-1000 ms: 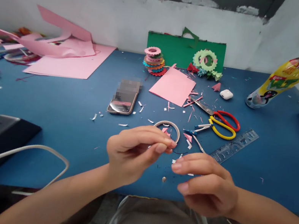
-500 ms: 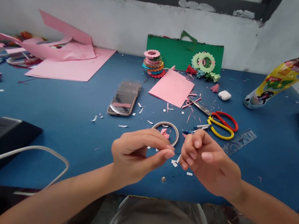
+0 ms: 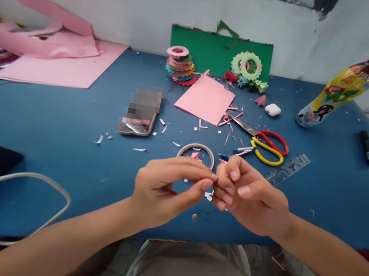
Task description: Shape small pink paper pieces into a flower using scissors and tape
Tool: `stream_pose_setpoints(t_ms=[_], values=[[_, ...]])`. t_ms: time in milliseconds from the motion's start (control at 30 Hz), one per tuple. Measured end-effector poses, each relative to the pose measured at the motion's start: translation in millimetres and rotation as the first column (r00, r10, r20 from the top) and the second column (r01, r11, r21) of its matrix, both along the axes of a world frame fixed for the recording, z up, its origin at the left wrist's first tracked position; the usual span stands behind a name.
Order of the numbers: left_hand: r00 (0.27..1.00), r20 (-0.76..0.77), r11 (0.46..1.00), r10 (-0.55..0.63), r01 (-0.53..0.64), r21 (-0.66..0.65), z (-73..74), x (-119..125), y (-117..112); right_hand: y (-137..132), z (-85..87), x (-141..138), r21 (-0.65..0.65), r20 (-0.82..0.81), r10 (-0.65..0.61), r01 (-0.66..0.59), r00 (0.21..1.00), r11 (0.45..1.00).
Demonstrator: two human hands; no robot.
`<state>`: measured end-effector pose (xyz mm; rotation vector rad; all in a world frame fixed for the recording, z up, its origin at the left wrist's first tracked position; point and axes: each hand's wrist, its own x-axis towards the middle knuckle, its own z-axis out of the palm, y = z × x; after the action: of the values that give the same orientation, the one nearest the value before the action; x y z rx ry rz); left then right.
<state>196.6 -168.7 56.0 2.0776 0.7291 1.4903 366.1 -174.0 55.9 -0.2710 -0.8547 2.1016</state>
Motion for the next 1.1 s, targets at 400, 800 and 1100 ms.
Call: stream_pose_setpoints(t_ms=[400,800,1100], values=[[0.994,0.01,0.994,-0.11,0.11,0.007,-5.1,1.2,1.1,0.2,-0.3,0.7,0.012,-0.015,0.007,-0.007,1.0,1.0],[0.99,-0.056,0.988,-0.131,0.135,0.08,-9.9,0.7,1.1,-0.7,-2.5,-0.4,0.023,-0.002,0.009,-0.009,1.0,1.0],[0.99,-0.032,0.988,-0.14,0.142,0.058,-10.5,-0.3,1.8,-1.4,-4.2,-0.5,0.081,-0.016,0.035,-0.033,0.999,0.996]])
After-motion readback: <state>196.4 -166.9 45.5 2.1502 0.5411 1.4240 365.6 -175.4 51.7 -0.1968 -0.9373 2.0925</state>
